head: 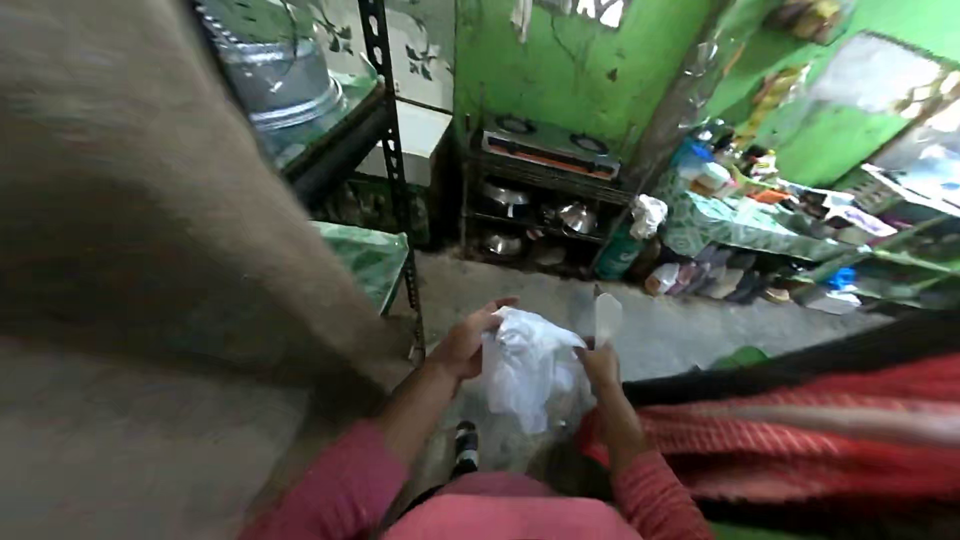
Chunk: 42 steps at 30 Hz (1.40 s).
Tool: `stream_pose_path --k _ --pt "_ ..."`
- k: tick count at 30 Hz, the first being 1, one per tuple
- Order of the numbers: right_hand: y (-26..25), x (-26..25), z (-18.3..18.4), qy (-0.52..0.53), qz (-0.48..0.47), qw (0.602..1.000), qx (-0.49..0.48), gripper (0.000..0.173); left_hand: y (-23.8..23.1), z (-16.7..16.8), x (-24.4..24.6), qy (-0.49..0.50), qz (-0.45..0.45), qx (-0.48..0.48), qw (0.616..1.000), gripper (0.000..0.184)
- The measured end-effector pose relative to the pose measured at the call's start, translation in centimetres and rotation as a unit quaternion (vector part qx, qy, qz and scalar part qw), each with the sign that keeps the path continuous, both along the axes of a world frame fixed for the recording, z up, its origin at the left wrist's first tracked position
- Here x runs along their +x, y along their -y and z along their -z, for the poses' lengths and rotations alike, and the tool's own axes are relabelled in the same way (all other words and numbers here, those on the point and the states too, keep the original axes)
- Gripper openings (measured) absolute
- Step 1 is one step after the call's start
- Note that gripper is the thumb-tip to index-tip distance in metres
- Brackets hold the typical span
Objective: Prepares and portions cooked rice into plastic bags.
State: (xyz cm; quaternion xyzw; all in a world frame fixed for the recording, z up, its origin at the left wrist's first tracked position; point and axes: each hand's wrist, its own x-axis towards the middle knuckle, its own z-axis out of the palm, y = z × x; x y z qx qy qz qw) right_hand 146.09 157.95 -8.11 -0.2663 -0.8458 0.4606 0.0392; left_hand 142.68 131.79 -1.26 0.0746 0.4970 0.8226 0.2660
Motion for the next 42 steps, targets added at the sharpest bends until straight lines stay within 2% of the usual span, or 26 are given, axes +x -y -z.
stream_pose_path --k 2,5,7,8,9,11,12,13,14,15,17,20,22,23,24,26,28,30,34,35,37,39,42 --pt "-1.9 -4.6 1.1 0.004 0.035 0.999 -0.002 0.036 -1.5 -0.5 -4.9 -0.019 0.023 0.046 0.998 0.039" --pt "-5.4 -10.1 1.8 -0.039 0.11 0.993 -0.028 0.031 -4.2 -2.5 -13.0 -0.063 0.07 0.04 0.995 0.025" --pt "-8.3 -12.7 2.2 -0.048 0.173 0.981 -0.079 0.033 -6.1 -2.7 -18.9 -0.124 0.101 -0.027 0.987 0.016" --pt "-9.6 -13.9 2.2 -0.047 0.212 0.968 -0.125 0.035 -7.1 -2.5 -21.7 -0.176 0.114 -0.105 0.972 0.012" --pt "-10.7 -14.9 2.2 -0.051 0.248 0.952 -0.174 0.035 -8.0 -2.2 -24.3 -0.244 0.134 -0.225 0.934 0.011" --pt "-13.2 -17.3 2.4 -0.085 0.301 0.899 -0.308 0.015 -9.8 -0.2 -28.8 -0.367 0.178 -0.468 0.784 0.024" --pt "-14.4 -18.9 2.4 -0.108 0.304 0.862 -0.392 0.01 -10.5 1.1 -30.9 -0.379 0.196 -0.543 0.723 0.035" --pt "-15.3 -20.8 2.3 -0.125 0.295 0.83 -0.457 0.014 -10.9 2.1 -32.8 -0.367 0.205 -0.581 0.697 0.047" --pt "-15.9 -22.9 2.0 -0.133 0.281 0.811 -0.496 0.02 -11.1 3.1 -34.9 -0.342 0.21 -0.596 0.695 0.061" --pt "-16.2 -25.3 1.7 -0.133 0.262 0.809 -0.508 0.024 -11.3 4.0 -37.0 -0.314 0.208 -0.602 0.704 0.075" --pt "-16.8 -31.1 1.5 -0.137 0.221 0.824 -0.504 0.025 -11.2 6.0 -41.3 -0.256 0.199 -0.607 0.726 0.098" --pt "-18.0 -41.3 1.5 -0.093 0.103 0.867 -0.478 0.026 -10.0 8.1 -48.1 -0.183 0.16 -0.611 0.753 0.106" --pt "-17.1 -48.5 1.2 -0.022 -0.002 0.913 -0.407 0.02 -8.0 8.2 -52.0 -0.132 0.107 -0.611 0.773 0.107" --pt "-16.1 -52.2 1.0 0.008 -0.069 0.947 -0.313 0.014 -6.7 7.9 -53.8 -0.106 0.074 -0.614 0.779 0.106" --pt "-14.5 -55.9 0.9 0.044 -0.133 0.971 -0.191 0.019 -5.3 7.6 -55.6 -0.08 0.04 -0.618 0.781 0.104" --pt "-10.9 -62.4 1.1 0.121 -0.246 0.962 0.011 0.038 -2.5 7.8 -58.0 -0.025 -0.019 -0.62 0.784 0.1" --pt "-6.4 -68.5 1.5 0.15 -0.31 0.933 0.105 0.037 1.1 8.0 -59.8 0.022 -0.08 -0.622 0.778 0.098" --pt "-1.2 -73.6 1.8 0.127 -0.345 0.924 0.109 0.037 6.1 8.8 -61.1 0.045 -0.152 -0.64 0.752 0.096" --pt "10.7 -80.8 2.3 0.102 -0.427 0.898 -0.012 0.064 18.0 10.0 -63.1 0.113 -0.204 -0.75 0.619 0.082" --pt "13.7 -82.4 2.3 0.115 -0.44 0.89 -0.038 0.063 20.7 9.6 -63.6 0.146 -0.201 -0.77 0.588 0.076" --pt "19.4 -85.2 2.3 0.144 -0.449 0.879 -0.076 0.043 26.3 8.8 -64.8 0.203 -0.193 -0.786 0.552 0.068" --pt "24.0 -87.9 1.8 0.184 -0.439 0.874 -0.1 0.033 31.6 8.1 -65.9 0.225 -0.184 -0.774 0.562 0.058" --pt "29.0 -93.2 1.9 0.182 -0.454 0.866 -0.099 0.031 39.5 7.3 -68.6 0.219 -0.167 -0.734 0.621 0.049"
